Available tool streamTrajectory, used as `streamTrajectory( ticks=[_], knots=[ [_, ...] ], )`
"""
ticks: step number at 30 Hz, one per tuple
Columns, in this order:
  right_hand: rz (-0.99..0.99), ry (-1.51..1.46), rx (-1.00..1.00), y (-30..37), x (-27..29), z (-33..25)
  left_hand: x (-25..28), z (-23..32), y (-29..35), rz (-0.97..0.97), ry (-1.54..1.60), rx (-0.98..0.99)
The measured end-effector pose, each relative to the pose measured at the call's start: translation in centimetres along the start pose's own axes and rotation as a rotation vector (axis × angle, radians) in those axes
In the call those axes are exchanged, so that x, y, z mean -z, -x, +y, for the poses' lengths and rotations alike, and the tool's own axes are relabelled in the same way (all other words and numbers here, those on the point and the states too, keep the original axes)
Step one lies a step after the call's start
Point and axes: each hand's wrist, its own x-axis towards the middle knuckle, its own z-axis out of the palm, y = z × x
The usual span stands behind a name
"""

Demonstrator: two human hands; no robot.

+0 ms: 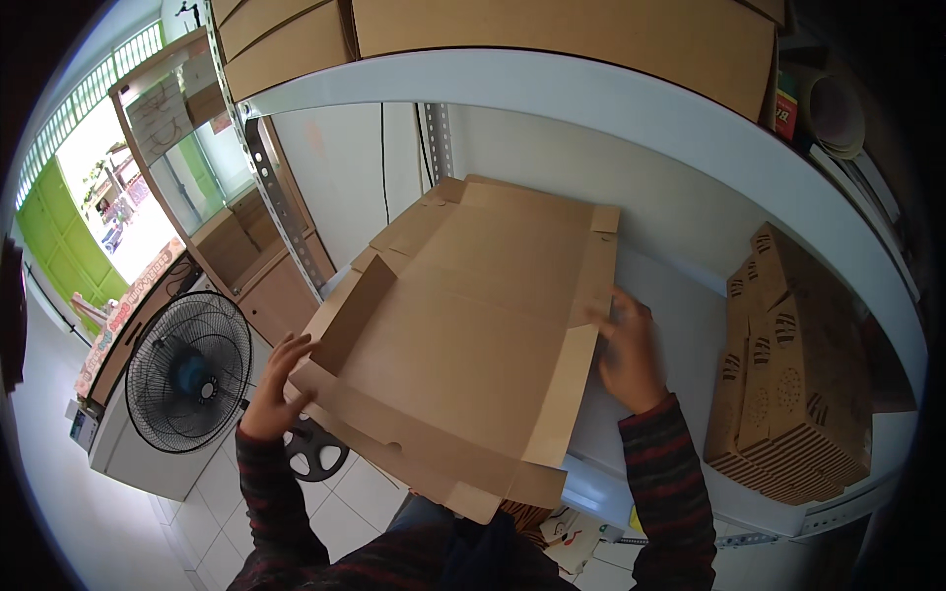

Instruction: The person assembles flat-packed cardboard boxes by folding the side flaps and inserting tabs into slots to form the structure. They handle multiple boxes sequentially, stacking the completed units on a nearby shelf.

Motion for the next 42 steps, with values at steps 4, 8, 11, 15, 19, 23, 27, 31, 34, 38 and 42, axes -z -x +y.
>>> streamTrajectory(
  ticks=[4,8,11,15,19,23,27,31,34,38,42],
  knots=[
    [-0.140,0.061,0.185,0.6,-1.5,0.7,-1.5,3.5,1.4,-0.177,-0.194,0.004],
    [-0.294,-0.065,0.121,0.1,-0.9,0.2,-2.1,1.4,2.5,-0.025,-0.232,-0.070],
    [-0.456,-0.322,-0.030,0.3,1.0,-0.1,2.6,4.8,2.2,0.083,-0.062,-0.027],
    [-0.538,-0.588,-0.030,0.4,0.7,-1.5,6.9,7.7,1.2,0.340,-0.158,-0.195],
    [-0.573,-0.560,0.199,0.3,-0.4,-1.1,7.0,8.2,-2.7,0.602,-0.165,-0.315],
    [-0.331,-0.800,-0.395,1.9,-1.1,-0.2,5.1,6.8,-8.4,0.834,-0.290,-0.384],
    [-0.275,-0.889,-0.591,1.3,-1.6,0.1,0.0,6.7,-12.8,0.729,-0.280,-0.359],
    [-0.203,-1.037,-0.615,1.6,-2.4,0.5,-6.9,4.9,-15.2,0.283,-0.392,-0.425],
    [-0.238,-1.081,-0.603,1.6,-2.5,1.4,-11.0,3.9,-14.8,0.025,-0.367,-0.430],
    [-0.274,-1.274,-0.751,0.8,-1.7,0.5,-11.3,4.1,-13.8,-0.157,-0.316,-0.362],
    [-0.250,-1.286,-0.807,0.5,-2.0,0.5,-11.2,4.4,-14.4,-0.190,-0.322,-0.337]
  ],
)
